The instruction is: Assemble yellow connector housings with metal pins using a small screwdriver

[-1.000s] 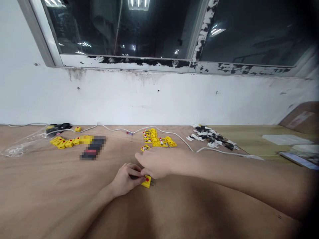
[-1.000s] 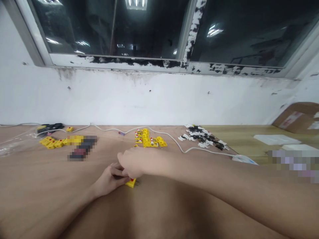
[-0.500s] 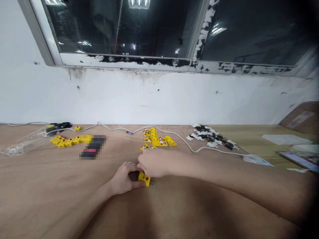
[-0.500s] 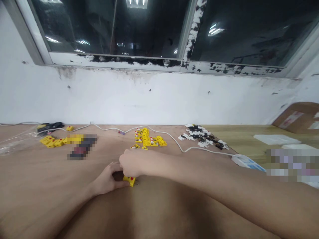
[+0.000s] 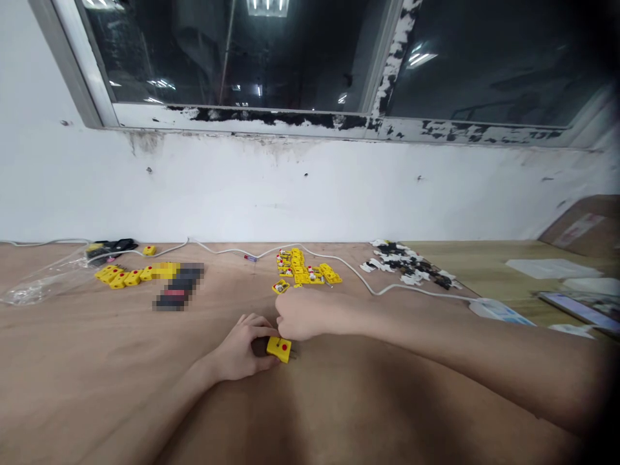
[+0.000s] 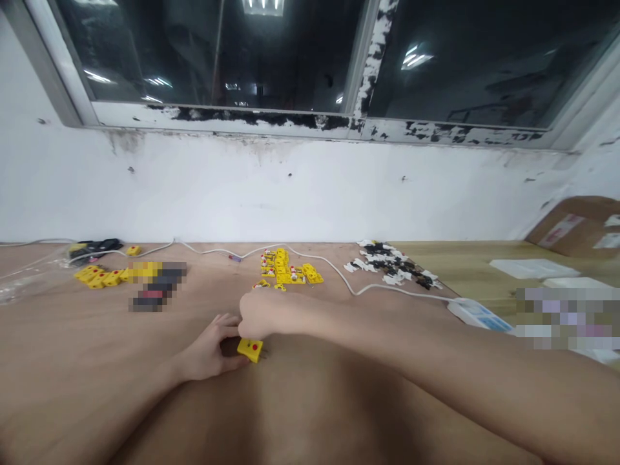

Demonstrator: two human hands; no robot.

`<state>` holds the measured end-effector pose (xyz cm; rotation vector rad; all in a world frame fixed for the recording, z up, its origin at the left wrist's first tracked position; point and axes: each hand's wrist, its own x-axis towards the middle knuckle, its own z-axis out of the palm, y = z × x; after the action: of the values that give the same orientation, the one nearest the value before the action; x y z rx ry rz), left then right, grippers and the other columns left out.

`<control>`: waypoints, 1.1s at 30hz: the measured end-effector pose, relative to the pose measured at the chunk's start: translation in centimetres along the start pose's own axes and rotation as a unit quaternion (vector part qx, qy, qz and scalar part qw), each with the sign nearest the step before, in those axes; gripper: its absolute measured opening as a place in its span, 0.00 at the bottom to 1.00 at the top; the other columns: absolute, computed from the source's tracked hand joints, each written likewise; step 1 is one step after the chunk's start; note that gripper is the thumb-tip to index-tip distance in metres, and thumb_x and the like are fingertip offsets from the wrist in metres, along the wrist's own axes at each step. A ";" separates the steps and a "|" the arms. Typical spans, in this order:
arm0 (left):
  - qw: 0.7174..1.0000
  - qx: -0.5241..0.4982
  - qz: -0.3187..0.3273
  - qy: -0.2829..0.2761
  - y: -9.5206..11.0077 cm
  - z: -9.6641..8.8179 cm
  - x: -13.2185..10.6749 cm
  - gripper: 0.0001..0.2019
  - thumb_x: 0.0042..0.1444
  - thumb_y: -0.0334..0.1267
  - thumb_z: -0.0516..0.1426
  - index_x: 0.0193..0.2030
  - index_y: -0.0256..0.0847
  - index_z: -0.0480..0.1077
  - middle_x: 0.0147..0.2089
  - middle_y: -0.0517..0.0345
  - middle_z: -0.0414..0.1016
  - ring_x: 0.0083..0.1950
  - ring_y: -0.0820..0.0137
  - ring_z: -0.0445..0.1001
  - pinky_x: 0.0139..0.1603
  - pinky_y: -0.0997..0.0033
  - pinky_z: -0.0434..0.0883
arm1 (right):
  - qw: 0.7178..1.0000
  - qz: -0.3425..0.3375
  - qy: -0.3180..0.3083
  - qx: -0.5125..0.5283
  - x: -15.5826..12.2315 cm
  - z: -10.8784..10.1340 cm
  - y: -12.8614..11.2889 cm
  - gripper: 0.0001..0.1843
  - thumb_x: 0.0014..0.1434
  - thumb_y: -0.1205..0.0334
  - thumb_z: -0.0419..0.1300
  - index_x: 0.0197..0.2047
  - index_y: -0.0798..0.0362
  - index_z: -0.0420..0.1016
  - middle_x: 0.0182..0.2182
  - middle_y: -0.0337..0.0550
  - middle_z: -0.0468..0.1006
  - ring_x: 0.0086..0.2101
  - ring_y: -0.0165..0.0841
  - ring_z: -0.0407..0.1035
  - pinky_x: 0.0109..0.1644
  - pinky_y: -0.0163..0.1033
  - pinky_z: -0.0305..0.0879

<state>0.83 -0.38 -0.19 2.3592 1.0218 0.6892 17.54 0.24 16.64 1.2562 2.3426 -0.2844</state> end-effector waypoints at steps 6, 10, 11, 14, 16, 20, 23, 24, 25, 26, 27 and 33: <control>1.000 -0.004 -0.011 0.001 0.1 -0.1 0.2 0.20 0.49 0.43 0.68 0.51 0.50 0.77 0.51 0.54 0.76 0.53 0.59 0.71 0.58 0.59 0.64 | 0.985 -0.136 0.066 -0.084 -0.9 -0.5 1.3 0.11 0.56 0.66 0.61 0.43 0.56 0.80 0.38 0.53 0.81 0.33 0.42 0.75 0.29 0.38 0.61; 1.000 -0.004 -0.011 0.000 0.0 0.0 0.3 0.21 0.49 0.43 0.68 0.51 0.50 0.77 0.52 0.53 0.76 0.53 0.59 0.71 0.58 0.59 0.64 | 0.974 -0.178 0.100 -0.098 -0.4 0.1 1.9 0.07 0.54 0.71 0.61 0.33 0.56 0.81 0.30 0.49 0.81 0.31 0.38 0.75 0.27 0.36 0.57; 1.000 -0.004 -0.009 0.001 0.0 0.0 0.2 0.21 0.49 0.44 0.68 0.51 0.50 0.77 0.52 0.53 0.76 0.53 0.59 0.71 0.58 0.59 0.64 | 0.974 -0.173 0.103 -0.100 -0.2 0.3 1.9 0.06 0.53 0.70 0.61 0.32 0.57 0.81 0.29 0.50 0.81 0.30 0.39 0.75 0.27 0.36 0.57; 1.000 -0.006 0.001 0.003 -0.1 0.0 0.2 0.21 0.50 0.45 0.68 0.52 0.50 0.77 0.52 0.54 0.76 0.53 0.59 0.71 0.58 0.59 0.64 | 0.986 -0.128 0.069 -0.076 0.1 0.5 1.4 0.09 0.53 0.64 0.61 0.32 0.59 0.82 0.28 0.53 0.81 0.26 0.40 0.74 0.24 0.38 0.57; 1.000 -0.006 0.004 0.000 -0.1 0.0 0.2 0.20 0.50 0.45 0.68 0.52 0.50 0.77 0.52 0.54 0.76 0.52 0.59 0.71 0.58 0.60 0.64 | 0.996 -0.078 0.023 -0.037 0.0 0.3 1.1 0.13 0.54 0.61 0.59 0.35 0.59 0.82 0.29 0.54 0.81 0.23 0.40 0.72 0.22 0.38 0.57; 1.000 0.000 0.000 0.000 -0.2 0.0 0.1 0.20 0.50 0.44 0.68 0.51 0.51 0.77 0.52 0.54 0.76 0.53 0.59 0.71 0.58 0.59 0.64 | 0.997 -0.066 0.004 -0.043 -0.2 -0.3 0.7 0.13 0.57 0.61 0.58 0.38 0.57 0.82 0.34 0.54 0.82 0.27 0.42 0.75 0.24 0.39 0.61; 1.000 0.002 -0.004 0.008 -0.4 0.2 0.1 0.21 0.49 0.44 0.68 0.51 0.51 0.77 0.54 0.54 0.76 0.54 0.58 0.71 0.59 0.58 0.64 | 0.979 -0.158 0.058 -0.116 -0.1 -0.2 0.9 0.09 0.56 0.66 0.62 0.39 0.57 0.81 0.35 0.52 0.82 0.32 0.42 0.76 0.28 0.38 0.62; 1.000 0.001 -0.004 0.010 -0.4 0.2 0.1 0.21 0.49 0.44 0.68 0.51 0.51 0.77 0.54 0.54 0.76 0.55 0.57 0.71 0.60 0.58 0.64 | 0.969 -0.187 0.077 -0.143 0.0 -0.1 1.0 0.08 0.55 0.68 0.62 0.39 0.57 0.81 0.33 0.51 0.82 0.32 0.42 0.76 0.29 0.38 0.62; 1.000 -0.001 -0.004 0.012 -0.5 0.3 0.1 0.21 0.49 0.44 0.68 0.51 0.51 0.77 0.55 0.54 0.76 0.55 0.57 0.71 0.60 0.58 0.64 | 0.959 -0.209 0.094 -0.166 0.2 0.1 1.1 0.07 0.55 0.70 0.62 0.38 0.57 0.81 0.32 0.50 0.82 0.32 0.41 0.76 0.30 0.38 0.62; 1.000 -0.002 -0.003 0.013 -0.5 0.3 0.1 0.21 0.49 0.44 0.68 0.51 0.51 0.77 0.55 0.54 0.76 0.55 0.57 0.71 0.60 0.58 0.64 | 0.951 -0.225 0.108 -0.183 0.3 0.4 1.2 0.07 0.55 0.71 0.62 0.37 0.57 0.81 0.31 0.50 0.82 0.31 0.41 0.76 0.30 0.38 0.62; 1.000 -0.003 -0.003 0.013 -0.6 0.3 0.1 0.21 0.49 0.44 0.68 0.52 0.51 0.77 0.55 0.54 0.76 0.56 0.57 0.70 0.60 0.58 0.64 | 0.946 -0.233 0.116 -0.193 0.4 0.6 1.2 0.07 0.55 0.70 0.62 0.36 0.57 0.81 0.30 0.50 0.82 0.31 0.42 0.76 0.29 0.38 0.62; 1.000 -0.003 0.004 0.012 -0.5 0.3 0.1 0.21 0.49 0.45 0.68 0.52 0.49 0.76 0.55 0.54 0.75 0.55 0.58 0.70 0.60 0.58 0.63 | 0.987 -0.126 0.045 -0.086 0.6 0.6 0.8 0.11 0.52 0.62 0.62 0.35 0.58 0.83 0.32 0.55 0.82 0.28 0.42 0.76 0.25 0.38 0.62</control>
<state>0.77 -0.06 -0.69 2.3561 1.0203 0.7236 18.13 0.89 15.82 0.9107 2.5450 -0.1033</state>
